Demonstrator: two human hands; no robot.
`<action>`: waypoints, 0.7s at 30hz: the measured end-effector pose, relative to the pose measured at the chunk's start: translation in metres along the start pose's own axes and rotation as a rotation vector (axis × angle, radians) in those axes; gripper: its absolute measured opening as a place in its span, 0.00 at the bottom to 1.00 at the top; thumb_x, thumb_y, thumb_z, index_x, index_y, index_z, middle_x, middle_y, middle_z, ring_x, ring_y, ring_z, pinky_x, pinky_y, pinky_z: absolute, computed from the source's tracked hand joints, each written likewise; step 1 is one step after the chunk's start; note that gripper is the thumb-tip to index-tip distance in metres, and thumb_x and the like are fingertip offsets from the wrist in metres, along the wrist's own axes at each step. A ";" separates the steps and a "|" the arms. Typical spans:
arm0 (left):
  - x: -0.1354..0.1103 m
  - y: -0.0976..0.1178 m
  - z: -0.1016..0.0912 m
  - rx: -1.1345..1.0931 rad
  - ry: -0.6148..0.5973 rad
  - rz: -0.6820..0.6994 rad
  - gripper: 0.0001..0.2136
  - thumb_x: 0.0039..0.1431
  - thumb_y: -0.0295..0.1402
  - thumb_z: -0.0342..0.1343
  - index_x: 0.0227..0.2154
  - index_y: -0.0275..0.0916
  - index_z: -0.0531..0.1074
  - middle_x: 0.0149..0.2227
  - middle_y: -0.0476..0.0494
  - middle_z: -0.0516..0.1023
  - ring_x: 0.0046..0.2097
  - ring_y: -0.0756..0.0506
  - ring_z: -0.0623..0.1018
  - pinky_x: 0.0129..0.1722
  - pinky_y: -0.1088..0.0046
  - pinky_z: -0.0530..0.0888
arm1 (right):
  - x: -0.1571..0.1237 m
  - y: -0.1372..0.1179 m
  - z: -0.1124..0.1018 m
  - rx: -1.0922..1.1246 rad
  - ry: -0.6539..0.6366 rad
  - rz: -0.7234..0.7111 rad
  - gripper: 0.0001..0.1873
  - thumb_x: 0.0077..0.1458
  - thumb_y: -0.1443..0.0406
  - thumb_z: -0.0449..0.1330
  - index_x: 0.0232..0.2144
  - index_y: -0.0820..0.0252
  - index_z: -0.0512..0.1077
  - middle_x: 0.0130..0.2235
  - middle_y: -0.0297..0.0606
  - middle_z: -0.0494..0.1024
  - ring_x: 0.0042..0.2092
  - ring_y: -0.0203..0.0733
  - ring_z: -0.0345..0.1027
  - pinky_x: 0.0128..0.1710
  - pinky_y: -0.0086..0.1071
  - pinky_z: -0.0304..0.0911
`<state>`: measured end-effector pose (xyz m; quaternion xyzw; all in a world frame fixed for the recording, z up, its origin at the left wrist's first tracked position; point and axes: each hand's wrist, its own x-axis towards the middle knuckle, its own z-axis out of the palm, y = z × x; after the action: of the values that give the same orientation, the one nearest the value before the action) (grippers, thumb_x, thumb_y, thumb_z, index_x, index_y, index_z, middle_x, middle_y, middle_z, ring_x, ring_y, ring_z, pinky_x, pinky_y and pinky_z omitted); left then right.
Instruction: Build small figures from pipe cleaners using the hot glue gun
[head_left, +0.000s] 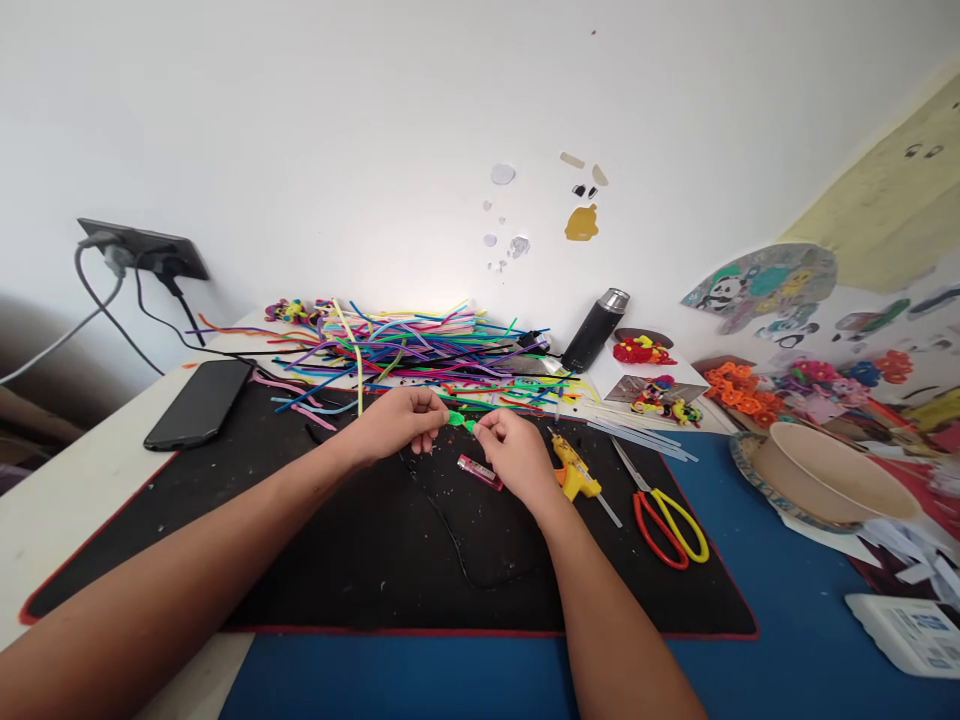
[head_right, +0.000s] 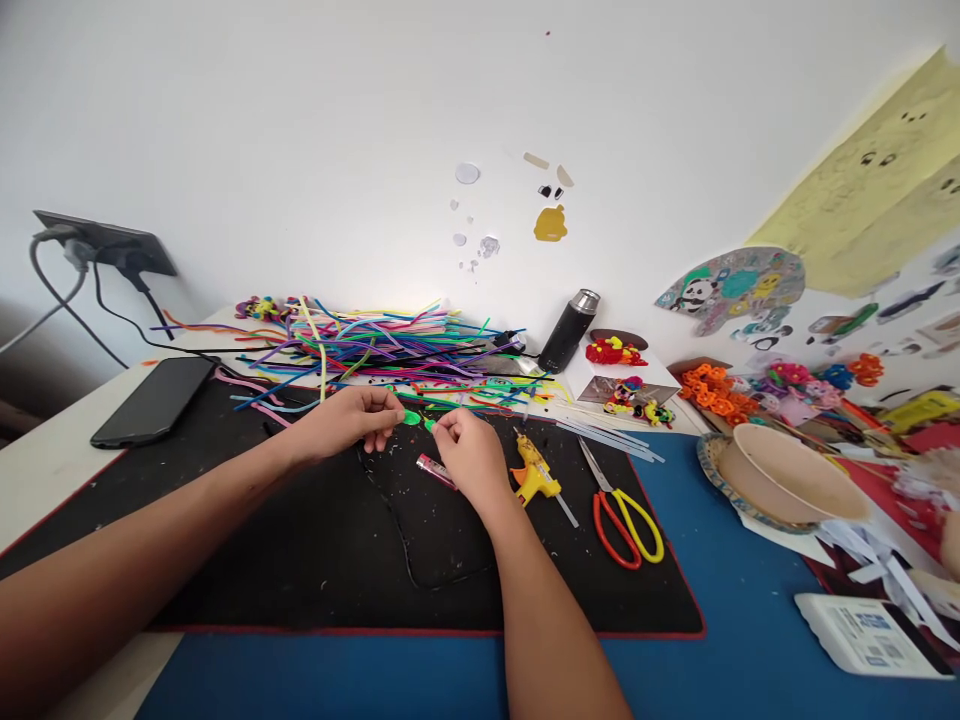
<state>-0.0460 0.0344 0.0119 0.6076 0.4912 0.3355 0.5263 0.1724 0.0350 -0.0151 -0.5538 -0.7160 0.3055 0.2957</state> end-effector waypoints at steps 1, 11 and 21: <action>0.000 0.000 0.000 0.018 -0.006 -0.004 0.13 0.55 0.42 0.65 0.28 0.39 0.72 0.22 0.52 0.74 0.22 0.50 0.76 0.21 0.77 0.70 | 0.000 0.000 0.000 0.074 0.008 0.003 0.09 0.63 0.58 0.60 0.33 0.55 0.72 0.22 0.28 0.72 0.24 0.38 0.65 0.26 0.31 0.54; -0.003 0.003 0.007 0.120 -0.106 -0.003 0.14 0.56 0.45 0.64 0.30 0.38 0.72 0.23 0.51 0.75 0.24 0.49 0.76 0.24 0.75 0.72 | -0.004 -0.007 -0.001 0.252 -0.055 0.002 0.09 0.63 0.57 0.60 0.36 0.55 0.72 0.21 0.27 0.72 0.20 0.36 0.62 0.23 0.29 0.56; -0.004 0.001 0.009 0.136 -0.130 0.001 0.15 0.56 0.46 0.64 0.32 0.38 0.73 0.27 0.50 0.78 0.25 0.49 0.78 0.25 0.75 0.74 | -0.005 -0.008 -0.001 0.187 -0.058 -0.040 0.07 0.62 0.59 0.60 0.35 0.55 0.73 0.22 0.27 0.72 0.21 0.35 0.61 0.24 0.29 0.54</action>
<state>-0.0390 0.0279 0.0112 0.6625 0.4774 0.2616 0.5145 0.1694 0.0286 -0.0084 -0.5004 -0.7035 0.3810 0.3309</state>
